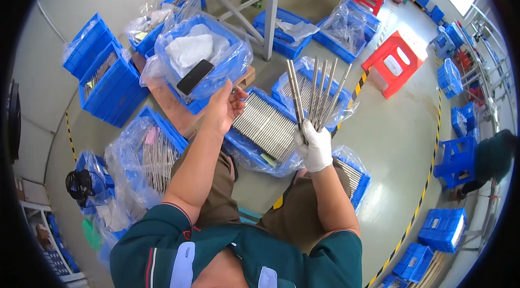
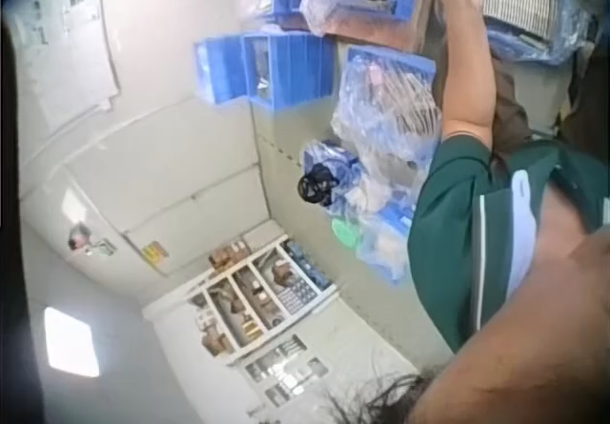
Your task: Picking up metal rods one by one and arranging them neatly into a blue plastic tray within a factory setting.
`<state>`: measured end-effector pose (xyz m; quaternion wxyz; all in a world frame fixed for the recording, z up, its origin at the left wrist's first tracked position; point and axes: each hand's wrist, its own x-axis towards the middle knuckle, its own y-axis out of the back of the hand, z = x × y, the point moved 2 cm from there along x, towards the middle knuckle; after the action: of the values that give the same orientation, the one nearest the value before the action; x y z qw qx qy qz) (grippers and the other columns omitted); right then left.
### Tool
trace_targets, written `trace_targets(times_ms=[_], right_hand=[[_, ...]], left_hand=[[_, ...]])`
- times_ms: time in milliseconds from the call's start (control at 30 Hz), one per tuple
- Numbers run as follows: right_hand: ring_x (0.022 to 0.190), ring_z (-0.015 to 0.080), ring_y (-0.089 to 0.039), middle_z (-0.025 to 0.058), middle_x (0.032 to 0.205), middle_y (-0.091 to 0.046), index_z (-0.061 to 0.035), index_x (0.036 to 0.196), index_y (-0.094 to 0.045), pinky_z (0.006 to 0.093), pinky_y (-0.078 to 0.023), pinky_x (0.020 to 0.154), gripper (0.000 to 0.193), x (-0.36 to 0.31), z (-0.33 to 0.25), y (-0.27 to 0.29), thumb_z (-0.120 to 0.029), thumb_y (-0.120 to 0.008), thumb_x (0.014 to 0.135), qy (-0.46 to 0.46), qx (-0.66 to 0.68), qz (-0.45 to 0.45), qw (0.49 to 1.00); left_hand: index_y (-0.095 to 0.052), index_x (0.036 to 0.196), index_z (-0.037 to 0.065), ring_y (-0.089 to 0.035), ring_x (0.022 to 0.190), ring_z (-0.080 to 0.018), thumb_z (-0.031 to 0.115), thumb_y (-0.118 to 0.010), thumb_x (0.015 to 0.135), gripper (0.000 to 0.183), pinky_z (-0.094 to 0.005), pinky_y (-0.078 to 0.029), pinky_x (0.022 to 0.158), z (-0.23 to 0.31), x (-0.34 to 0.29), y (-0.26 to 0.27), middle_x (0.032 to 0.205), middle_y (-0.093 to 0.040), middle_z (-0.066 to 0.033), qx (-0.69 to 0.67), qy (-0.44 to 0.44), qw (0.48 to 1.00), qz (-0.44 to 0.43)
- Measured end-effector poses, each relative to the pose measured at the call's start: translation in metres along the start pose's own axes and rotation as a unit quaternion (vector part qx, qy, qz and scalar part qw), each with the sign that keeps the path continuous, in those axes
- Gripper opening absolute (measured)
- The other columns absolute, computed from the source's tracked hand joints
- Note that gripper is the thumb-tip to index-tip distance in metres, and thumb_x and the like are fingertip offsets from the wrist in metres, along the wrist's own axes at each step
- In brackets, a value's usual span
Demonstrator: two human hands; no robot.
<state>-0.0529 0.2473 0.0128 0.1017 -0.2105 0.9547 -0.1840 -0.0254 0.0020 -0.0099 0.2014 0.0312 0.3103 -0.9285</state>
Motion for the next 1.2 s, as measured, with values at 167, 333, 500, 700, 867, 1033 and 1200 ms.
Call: trace_targets(times_ms=[167,333,500,700,867,1033,1200], right_hand=[[0.037,0.0084,-0.034,0.0025,0.052,-0.044,-0.0047,0.080,-0.052,0.0239,-0.024,0.034,0.025,0.005,-0.002,0.004,-0.027,-0.060,0.087,-0.039,0.036,0.023,0.998],[0.052,0.0056,-0.045,-0.0004,0.059,-0.052,-0.0016,0.081,-0.059,0.0214,-0.037,0.048,0.010,0.006,-0.003,0.008,-0.010,-0.062,0.082,0.098,-0.276,0.128,0.947],[0.056,0.0214,-0.055,0.0142,0.066,-0.057,-0.0016,0.088,-0.060,0.0292,-0.045,0.057,0.017,-0.001,0.002,0.003,-0.014,-0.066,0.079,0.146,-0.443,0.088,0.880],[0.061,0.0291,-0.059,0.0160,0.070,-0.060,-0.0036,0.085,-0.061,0.0320,-0.046,0.058,0.016,-0.004,0.001,-0.003,-0.017,-0.068,0.078,0.174,-0.499,0.064,0.846],[0.061,0.0309,-0.060,0.0157,0.068,-0.060,-0.0045,0.083,-0.061,0.0329,-0.046,0.056,0.015,-0.004,0.002,-0.004,-0.016,-0.068,0.078,0.225,-0.508,0.063,0.829],[0.061,0.0308,-0.060,0.0156,0.067,-0.059,-0.0049,0.083,-0.061,0.0331,-0.046,0.055,0.015,-0.005,0.001,-0.006,-0.015,-0.069,0.077,0.207,-0.501,0.067,0.838],[0.062,0.0309,-0.060,0.0161,0.068,-0.059,-0.0043,0.084,-0.060,0.0329,-0.046,0.056,0.016,-0.004,0.005,-0.007,-0.016,-0.068,0.078,0.191,-0.477,0.057,0.856]], left_hand=[[-0.056,0.095,0.007,-0.058,0.068,-0.0129,0.041,-0.054,0.089,0.035,-0.0241,-0.046,0.059,-0.002,-0.006,-0.011,0.085,-0.063,-0.0082,-0.041,0.004,0.997,-0.060],[-0.057,0.102,0.006,-0.061,0.080,-0.0189,0.041,-0.056,0.088,0.038,-0.0290,-0.047,0.068,0.005,-0.010,-0.018,0.093,-0.064,-0.0100,-0.051,-0.010,0.994,-0.099],[-0.057,0.103,0.005,-0.061,0.088,-0.0201,0.039,-0.055,0.089,0.037,-0.0305,-0.048,0.075,0.005,-0.009,-0.022,0.099,-0.064,-0.0137,-0.045,-0.028,0.990,-0.127],[-0.057,0.101,0.004,-0.064,0.085,-0.0198,0.033,-0.056,0.090,0.031,-0.0292,-0.051,0.074,0.002,-0.011,-0.017,0.095,-0.066,-0.0156,-0.059,-0.029,0.989,-0.134],[-0.059,0.101,0.003,-0.062,0.088,-0.0206,0.030,-0.059,0.088,0.030,-0.0323,-0.049,0.079,0.004,-0.011,-0.010,0.096,-0.065,-0.0133,-0.014,-0.035,0.990,-0.135],[-0.057,0.101,0.001,-0.064,0.084,-0.0191,0.024,-0.060,0.088,0.027,-0.0284,-0.052,0.075,0.006,-0.011,-0.011,0.095,-0.066,-0.0151,-0.033,-0.033,0.990,-0.133],[-0.058,0.102,0.001,-0.064,0.085,-0.0193,0.024,-0.060,0.088,0.027,-0.0289,-0.052,0.076,0.002,-0.015,-0.014,0.095,-0.066,-0.0150,-0.002,-0.015,0.987,-0.159]])
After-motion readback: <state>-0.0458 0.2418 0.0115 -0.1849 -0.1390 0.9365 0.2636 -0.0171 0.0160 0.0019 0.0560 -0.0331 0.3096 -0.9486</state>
